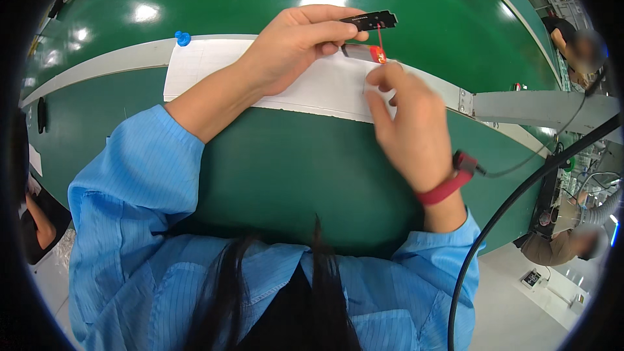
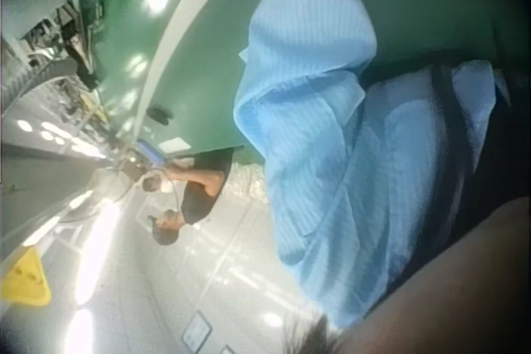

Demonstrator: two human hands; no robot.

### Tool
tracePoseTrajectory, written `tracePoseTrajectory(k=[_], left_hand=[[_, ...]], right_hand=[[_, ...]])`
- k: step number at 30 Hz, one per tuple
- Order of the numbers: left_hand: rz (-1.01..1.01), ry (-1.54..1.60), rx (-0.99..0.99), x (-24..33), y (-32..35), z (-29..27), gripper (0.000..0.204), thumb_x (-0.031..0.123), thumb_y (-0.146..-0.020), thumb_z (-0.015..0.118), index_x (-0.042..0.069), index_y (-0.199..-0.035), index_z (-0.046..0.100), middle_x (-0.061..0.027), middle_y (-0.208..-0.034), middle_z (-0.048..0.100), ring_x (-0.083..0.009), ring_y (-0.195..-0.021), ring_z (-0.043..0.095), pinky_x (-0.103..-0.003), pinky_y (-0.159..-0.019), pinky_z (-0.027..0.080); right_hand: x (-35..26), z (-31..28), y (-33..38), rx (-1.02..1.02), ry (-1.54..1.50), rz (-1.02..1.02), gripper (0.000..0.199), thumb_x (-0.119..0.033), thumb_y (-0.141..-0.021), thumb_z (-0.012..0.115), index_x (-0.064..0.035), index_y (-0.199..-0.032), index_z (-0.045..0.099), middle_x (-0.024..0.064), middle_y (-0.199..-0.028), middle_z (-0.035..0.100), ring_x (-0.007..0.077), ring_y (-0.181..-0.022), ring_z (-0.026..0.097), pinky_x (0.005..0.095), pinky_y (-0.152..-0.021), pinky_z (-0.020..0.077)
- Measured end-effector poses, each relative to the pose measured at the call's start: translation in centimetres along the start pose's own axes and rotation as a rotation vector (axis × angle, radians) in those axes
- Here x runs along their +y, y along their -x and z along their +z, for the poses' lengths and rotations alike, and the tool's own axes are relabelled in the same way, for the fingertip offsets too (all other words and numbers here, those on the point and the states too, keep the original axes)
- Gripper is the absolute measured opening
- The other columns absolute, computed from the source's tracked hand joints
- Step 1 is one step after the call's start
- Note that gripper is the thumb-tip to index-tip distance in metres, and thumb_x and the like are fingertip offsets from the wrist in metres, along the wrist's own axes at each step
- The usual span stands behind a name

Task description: Assemble electronic components by attaching a battery and wires to a small circuit board.

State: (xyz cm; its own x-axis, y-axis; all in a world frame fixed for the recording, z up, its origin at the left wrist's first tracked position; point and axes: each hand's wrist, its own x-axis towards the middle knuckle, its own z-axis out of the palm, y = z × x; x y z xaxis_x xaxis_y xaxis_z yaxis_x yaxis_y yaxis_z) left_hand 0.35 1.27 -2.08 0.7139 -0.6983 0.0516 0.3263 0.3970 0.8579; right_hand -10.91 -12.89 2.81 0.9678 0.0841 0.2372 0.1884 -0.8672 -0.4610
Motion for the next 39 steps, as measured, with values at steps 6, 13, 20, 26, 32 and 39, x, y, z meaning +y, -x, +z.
tracePoseTrajectory(k=[6,13,20,26,32,39], left_hand=[[-0.032,0.074,0.022,0.2,-0.2,0.6,0.034,0.006,-0.081,0.056,-0.007,-0.112,0.052,-0.0111,-0.088,0.062,-0.0073,-0.07,0.051,-0.018,-0.062,0.042],[-0.121,0.155,0.037,-0.2,-0.7,0.1,0.029,0.007,-0.084,0.053,-0.009,-0.109,0.052,-0.016,-0.094,0.06,-0.0133,-0.084,0.059,-0.021,-0.075,0.049],[-0.102,0.092,-0.028,-0.1,-0.5,0.2,0.03,0.012,-0.088,0.048,-0.011,-0.106,0.051,-0.0178,-0.094,0.06,-0.016,-0.079,0.062,-0.026,-0.078,0.05],[-0.148,0.041,-0.034,-0.2,-0.4,0.2,0.03,0.009,-0.088,0.044,-0.012,-0.109,0.05,-0.0196,-0.099,0.058,-0.0189,-0.086,0.061,-0.028,-0.082,0.049],[-0.131,0.056,-0.072,0.0,-0.3,0.8,0.031,0.009,-0.089,0.041,-0.011,-0.112,0.048,-0.0217,-0.103,0.056,-0.0225,-0.092,0.06,-0.029,-0.088,0.046],[-0.139,0.108,-0.046,-0.1,-0.3,0.4,0.033,0.011,-0.09,0.041,-0.012,-0.113,0.046,-0.0228,-0.101,0.056,-0.0247,-0.098,0.058,-0.031,-0.091,0.044]], right_hand=[[-1.0,0.3,1.3,-0.095,0.205,-0.059,0.02,0.006,-0.069,0.056,-0.0016,-0.086,0.049,0.0139,-0.082,0.057,0.0319,-0.08,0.054,0.0386,-0.068,0.0444],[0.8,-1.6,-3.5,-0.517,-0.06,0.028,0.023,0.007,-0.067,0.057,-0.0007,-0.086,0.045,0.0145,-0.073,0.056,0.0309,-0.07,0.058,0.0355,-0.06,0.0461],[0.4,-1.1,1.9,0.061,0.282,-0.375,0.022,0.006,-0.071,0.058,-0.0008,-0.089,0.047,0.0148,-0.079,0.057,0.028,-0.067,0.058,0.034,-0.063,0.0477],[1.7,-2.6,-0.3,0.343,-0.904,0.34,0.028,-0.001,-0.076,0.063,0.0001,-0.098,0.046,0.0094,-0.081,0.059,0.0151,-0.066,0.058,0.027,-0.063,0.0488],[3.0,-0.3,-3.4,0.303,-1.227,0.332,0.027,-0.002,-0.077,0.063,0.0005,-0.098,0.046,0.0078,-0.076,0.061,0.0121,-0.068,0.056,0.0212,-0.061,0.0437],[3.4,2.2,-3.5,0.474,-1.068,0.278,0.022,-0.002,-0.076,0.065,-0.0011,-0.092,0.05,0.0062,-0.081,0.061,0.0086,-0.073,0.055,0.0186,-0.064,0.0411]])
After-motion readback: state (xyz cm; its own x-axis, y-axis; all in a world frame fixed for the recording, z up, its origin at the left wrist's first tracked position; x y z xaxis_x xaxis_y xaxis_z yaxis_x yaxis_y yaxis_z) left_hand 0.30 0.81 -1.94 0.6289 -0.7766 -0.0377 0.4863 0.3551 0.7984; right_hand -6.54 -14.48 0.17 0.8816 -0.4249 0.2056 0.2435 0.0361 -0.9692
